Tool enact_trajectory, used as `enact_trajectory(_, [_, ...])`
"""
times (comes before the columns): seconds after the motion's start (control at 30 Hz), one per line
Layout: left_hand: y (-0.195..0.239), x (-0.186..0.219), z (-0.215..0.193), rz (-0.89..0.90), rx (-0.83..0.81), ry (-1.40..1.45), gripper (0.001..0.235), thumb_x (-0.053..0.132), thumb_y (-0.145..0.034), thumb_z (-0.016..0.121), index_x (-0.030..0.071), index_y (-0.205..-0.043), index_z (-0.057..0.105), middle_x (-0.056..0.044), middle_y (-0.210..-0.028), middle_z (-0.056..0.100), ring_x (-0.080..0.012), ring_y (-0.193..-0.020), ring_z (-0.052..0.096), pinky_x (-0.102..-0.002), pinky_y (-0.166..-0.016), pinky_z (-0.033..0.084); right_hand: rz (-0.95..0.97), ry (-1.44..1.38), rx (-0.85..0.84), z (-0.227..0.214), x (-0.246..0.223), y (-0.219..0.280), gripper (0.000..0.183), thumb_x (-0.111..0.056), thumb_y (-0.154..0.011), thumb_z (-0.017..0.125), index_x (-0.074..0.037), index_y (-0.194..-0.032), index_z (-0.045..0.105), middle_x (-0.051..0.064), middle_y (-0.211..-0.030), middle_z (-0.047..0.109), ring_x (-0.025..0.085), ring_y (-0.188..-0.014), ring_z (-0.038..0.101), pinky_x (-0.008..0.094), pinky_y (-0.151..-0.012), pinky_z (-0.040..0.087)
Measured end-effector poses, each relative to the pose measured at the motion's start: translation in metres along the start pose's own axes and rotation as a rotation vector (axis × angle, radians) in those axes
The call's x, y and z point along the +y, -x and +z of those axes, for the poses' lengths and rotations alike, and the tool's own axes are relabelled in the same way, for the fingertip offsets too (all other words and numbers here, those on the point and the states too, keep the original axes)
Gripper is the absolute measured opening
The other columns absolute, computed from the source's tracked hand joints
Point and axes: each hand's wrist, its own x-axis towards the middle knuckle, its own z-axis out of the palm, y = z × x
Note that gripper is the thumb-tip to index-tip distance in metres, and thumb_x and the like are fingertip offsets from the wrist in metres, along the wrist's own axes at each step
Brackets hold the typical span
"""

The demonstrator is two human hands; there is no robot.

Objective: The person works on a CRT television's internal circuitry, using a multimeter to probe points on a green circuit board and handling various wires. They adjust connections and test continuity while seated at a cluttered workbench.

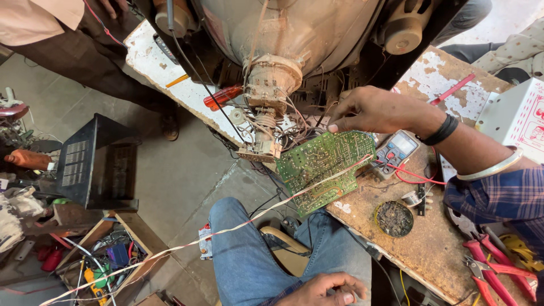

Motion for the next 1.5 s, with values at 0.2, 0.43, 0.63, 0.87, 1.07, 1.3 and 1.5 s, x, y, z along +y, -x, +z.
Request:
enact_trajectory(0.2, [0.000,0.004,0.000,-0.030,-0.003,0.001,0.040,0.036,-0.107,0.062,0.005,-0.132,0.064,0.001,-0.121,0.065,-0.0107,-0.121,0.057,-0.031,-0.107,0.045,0.180,0.025,-0.054,-0.002,-0.004,0.000,0.040,-0.046,-0.087,0.070,-0.007,-0.096,0.079,0.010,-0.088,0.077,0.024,-0.085,0.074,0.039,-0.079,0.057])
enact_trajectory(0.43, [0.000,0.001,-0.001,0.043,0.000,-0.057,0.039,0.037,-0.109,0.058,0.005,-0.131,0.063,0.001,-0.124,0.064,-0.0113,-0.124,0.057,-0.033,-0.112,0.043,0.026,0.001,0.013,0.002,0.005,0.001,0.037,-0.041,-0.088,0.071,-0.004,-0.089,0.076,0.011,-0.086,0.072,0.023,-0.085,0.070,0.038,-0.079,0.054])
enact_trajectory(0.63, [0.001,-0.001,0.000,0.049,0.013,-0.059,0.038,0.036,-0.109,0.058,0.005,-0.130,0.063,0.001,-0.125,0.064,-0.0113,-0.124,0.057,-0.033,-0.112,0.043,0.047,0.010,0.010,0.005,0.005,0.000,0.036,-0.038,-0.090,0.073,-0.002,-0.086,0.075,0.013,-0.084,0.070,0.025,-0.085,0.069,0.039,-0.078,0.054])
enact_trajectory(0.87, [0.000,-0.004,0.001,0.016,0.016,-0.045,0.038,0.034,-0.108,0.060,0.004,-0.131,0.064,0.000,-0.122,0.065,-0.0113,-0.121,0.058,-0.032,-0.110,0.045,-0.070,-0.144,0.106,0.002,0.000,0.004,0.039,-0.034,-0.084,0.074,-0.009,-0.114,0.074,0.008,-0.106,0.076,0.023,-0.099,0.071,0.037,-0.087,0.054])
enact_trajectory(1.07, [-0.001,0.000,0.002,0.032,0.013,-0.076,0.037,0.033,-0.109,0.059,0.004,-0.131,0.064,0.001,-0.124,0.066,-0.0114,-0.123,0.058,-0.032,-0.110,0.045,-0.017,-0.022,0.038,0.003,0.006,0.004,0.032,-0.034,-0.089,0.072,-0.011,-0.109,0.080,0.010,-0.107,0.075,0.025,-0.103,0.070,0.039,-0.091,0.054])
enact_trajectory(1.3, [0.000,0.003,0.003,-0.018,0.014,-0.053,0.036,0.033,-0.109,0.058,0.006,-0.132,0.064,0.004,-0.125,0.064,-0.0084,-0.119,0.056,-0.029,-0.104,0.045,-0.135,0.018,0.063,0.005,0.012,0.005,0.035,-0.034,-0.093,0.066,-0.006,-0.110,0.076,0.015,-0.103,0.076,0.030,-0.097,0.072,0.041,-0.086,0.055])
enact_trajectory(1.5, [-0.001,0.003,0.003,0.009,0.013,-0.060,0.036,0.033,-0.111,0.057,0.005,-0.132,0.063,0.002,-0.125,0.064,-0.0100,-0.118,0.055,-0.030,-0.106,0.043,-0.108,0.061,0.042,0.005,0.012,0.005,0.037,-0.035,-0.095,0.064,-0.002,-0.109,0.074,0.018,-0.100,0.076,0.033,-0.093,0.073,0.043,-0.083,0.055])
